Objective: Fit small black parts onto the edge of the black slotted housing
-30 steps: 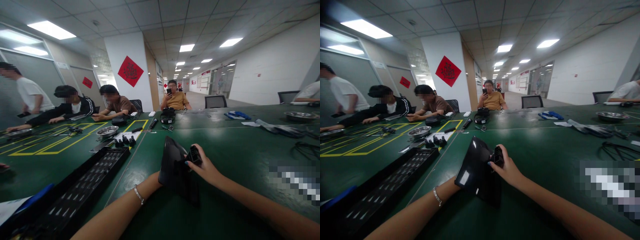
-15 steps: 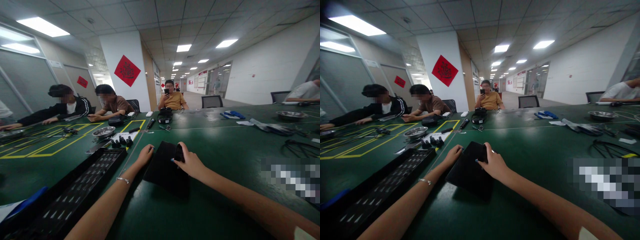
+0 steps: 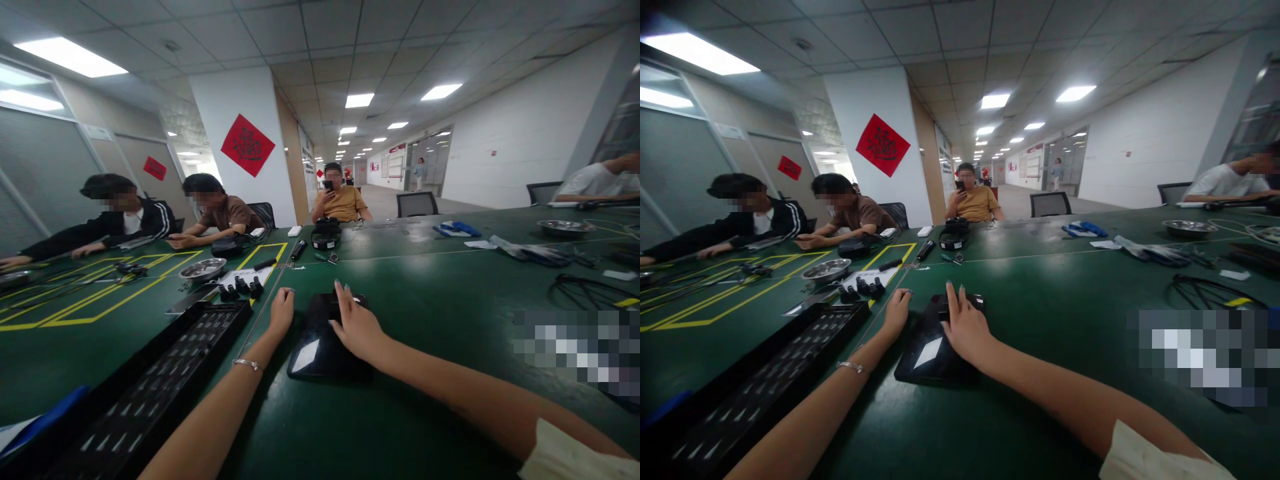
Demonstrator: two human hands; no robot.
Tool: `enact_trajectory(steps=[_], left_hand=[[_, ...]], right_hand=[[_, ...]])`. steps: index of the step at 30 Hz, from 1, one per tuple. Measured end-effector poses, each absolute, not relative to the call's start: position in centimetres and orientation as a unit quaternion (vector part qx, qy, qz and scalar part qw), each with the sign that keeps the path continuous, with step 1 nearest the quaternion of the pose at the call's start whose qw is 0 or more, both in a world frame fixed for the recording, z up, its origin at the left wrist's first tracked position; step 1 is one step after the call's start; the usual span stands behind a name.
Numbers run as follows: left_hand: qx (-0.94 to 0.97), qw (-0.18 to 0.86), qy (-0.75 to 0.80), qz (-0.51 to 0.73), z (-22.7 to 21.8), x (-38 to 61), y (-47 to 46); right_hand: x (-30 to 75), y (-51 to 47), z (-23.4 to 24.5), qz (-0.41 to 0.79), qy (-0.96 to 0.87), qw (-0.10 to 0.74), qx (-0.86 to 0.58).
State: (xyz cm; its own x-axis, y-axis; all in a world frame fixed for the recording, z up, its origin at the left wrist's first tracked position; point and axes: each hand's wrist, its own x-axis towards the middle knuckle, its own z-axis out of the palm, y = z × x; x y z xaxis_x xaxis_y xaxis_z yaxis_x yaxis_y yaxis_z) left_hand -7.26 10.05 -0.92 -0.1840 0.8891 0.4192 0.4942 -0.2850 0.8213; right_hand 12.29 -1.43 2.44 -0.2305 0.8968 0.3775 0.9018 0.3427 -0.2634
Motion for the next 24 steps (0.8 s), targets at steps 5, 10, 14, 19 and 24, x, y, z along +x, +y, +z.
enact_trajectory(steps=[5, 10, 14, 19, 24], left_hand=[[0.588, 0.201, 0.561, 0.547, -1.4, -7.5, 10.5], [0.582, 0.2, 0.558, 0.556, -1.4, -7.6, 10.5], [0.568, 0.171, 0.554, 0.584, -1.0, -7.6, 9.9], [0.557, 0.118, 0.539, 0.621, -0.6, -7.7, 9.6], [0.565, 0.13, 0.546, 0.605, -0.9, -7.8, 9.8]], right_hand=[[8.6, -6.3, 0.8, -0.063, -0.839, 0.25, -0.48], [7.5, -7.2, 0.6, 0.049, -0.842, 0.158, -0.513], [7.7, -4.9, 0.5, 0.079, -0.847, 0.122, -0.511], [8.2, -2.5, 0.7, 0.075, -0.89, 0.082, -0.443], [8.8, -2.2, 1.4, 0.037, -0.918, 0.042, -0.392]])
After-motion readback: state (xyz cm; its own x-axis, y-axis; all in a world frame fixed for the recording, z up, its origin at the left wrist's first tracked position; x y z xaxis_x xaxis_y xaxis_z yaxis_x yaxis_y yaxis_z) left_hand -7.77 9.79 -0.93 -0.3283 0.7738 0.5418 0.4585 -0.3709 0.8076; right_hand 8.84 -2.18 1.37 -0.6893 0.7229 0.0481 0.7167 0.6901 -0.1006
